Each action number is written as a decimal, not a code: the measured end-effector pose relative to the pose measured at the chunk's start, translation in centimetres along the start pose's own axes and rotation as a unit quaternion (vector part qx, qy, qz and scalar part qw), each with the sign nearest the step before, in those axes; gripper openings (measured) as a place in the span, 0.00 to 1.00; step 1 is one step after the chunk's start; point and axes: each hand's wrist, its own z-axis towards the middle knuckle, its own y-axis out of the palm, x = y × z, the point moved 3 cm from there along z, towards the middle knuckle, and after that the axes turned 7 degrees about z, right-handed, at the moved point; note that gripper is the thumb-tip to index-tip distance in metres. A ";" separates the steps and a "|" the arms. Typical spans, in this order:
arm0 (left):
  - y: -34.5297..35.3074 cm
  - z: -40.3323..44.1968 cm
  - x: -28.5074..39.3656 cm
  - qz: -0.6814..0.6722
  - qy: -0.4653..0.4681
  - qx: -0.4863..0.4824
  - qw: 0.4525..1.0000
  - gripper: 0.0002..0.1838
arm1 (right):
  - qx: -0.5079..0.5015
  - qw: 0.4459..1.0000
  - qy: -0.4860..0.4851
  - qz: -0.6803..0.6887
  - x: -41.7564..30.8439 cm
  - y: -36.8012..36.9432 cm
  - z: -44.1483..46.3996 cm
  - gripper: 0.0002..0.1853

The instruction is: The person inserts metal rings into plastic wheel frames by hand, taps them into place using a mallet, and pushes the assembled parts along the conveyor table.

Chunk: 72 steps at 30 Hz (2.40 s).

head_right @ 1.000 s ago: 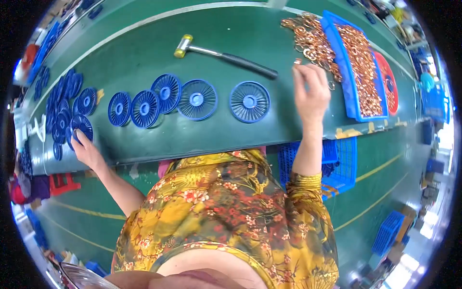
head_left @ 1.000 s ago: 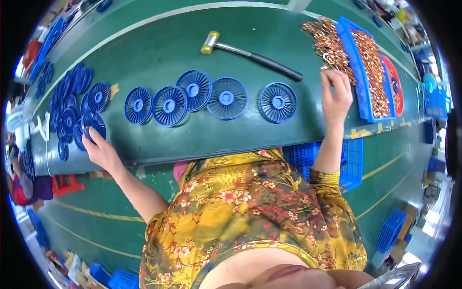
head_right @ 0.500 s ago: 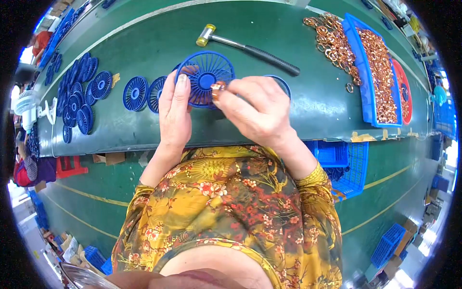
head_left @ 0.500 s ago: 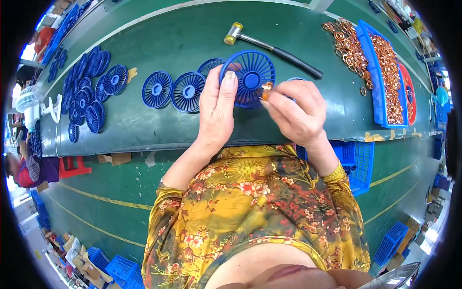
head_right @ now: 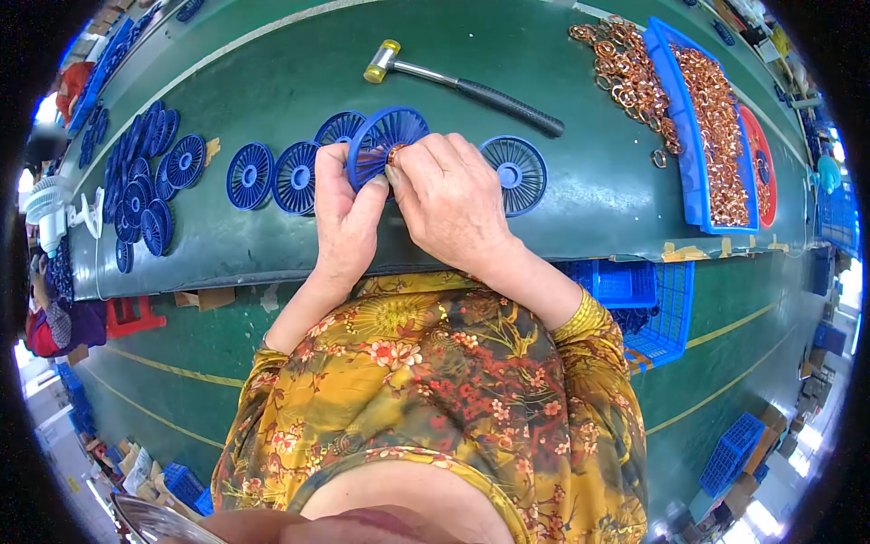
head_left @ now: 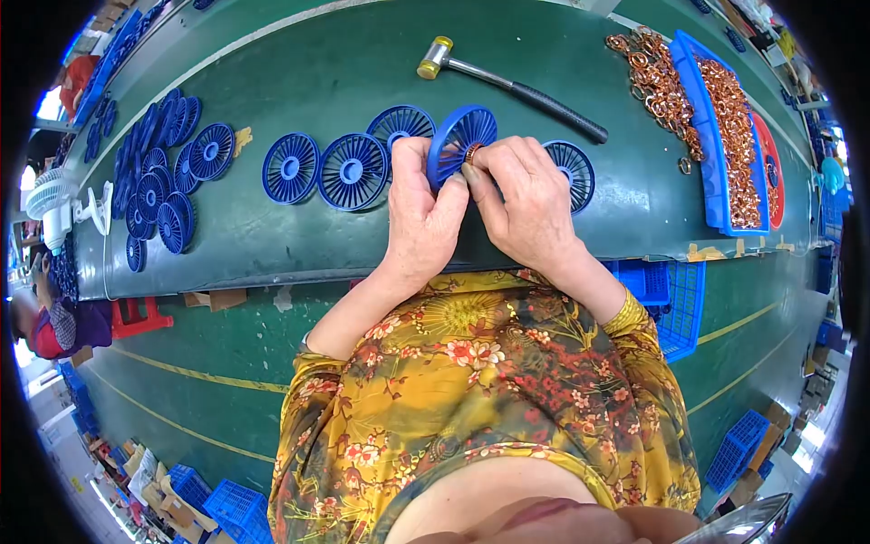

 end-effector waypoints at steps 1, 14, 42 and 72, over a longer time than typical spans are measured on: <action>0.0 0.0 0.0 -0.019 -0.011 -0.002 1.000 0.13 | 0.003 1.000 0.010 0.003 0.1 0.1 -0.2 0.06; -1.1 0.3 0.9 -0.223 -0.149 -0.104 0.958 0.28 | 0.018 0.991 -0.115 -0.061 -0.3 -1.7 -0.1 0.18; -13.3 0.7 -2.0 0.117 0.090 0.371 0.917 0.19 | 0.114 0.888 0.230 -0.382 13.9 -13.6 -6.6 0.22; -32.7 -1.2 -9.6 0.637 -0.022 0.457 0.620 0.45 | 0.132 0.944 0.195 -0.232 13.5 -14.2 -7.3 0.06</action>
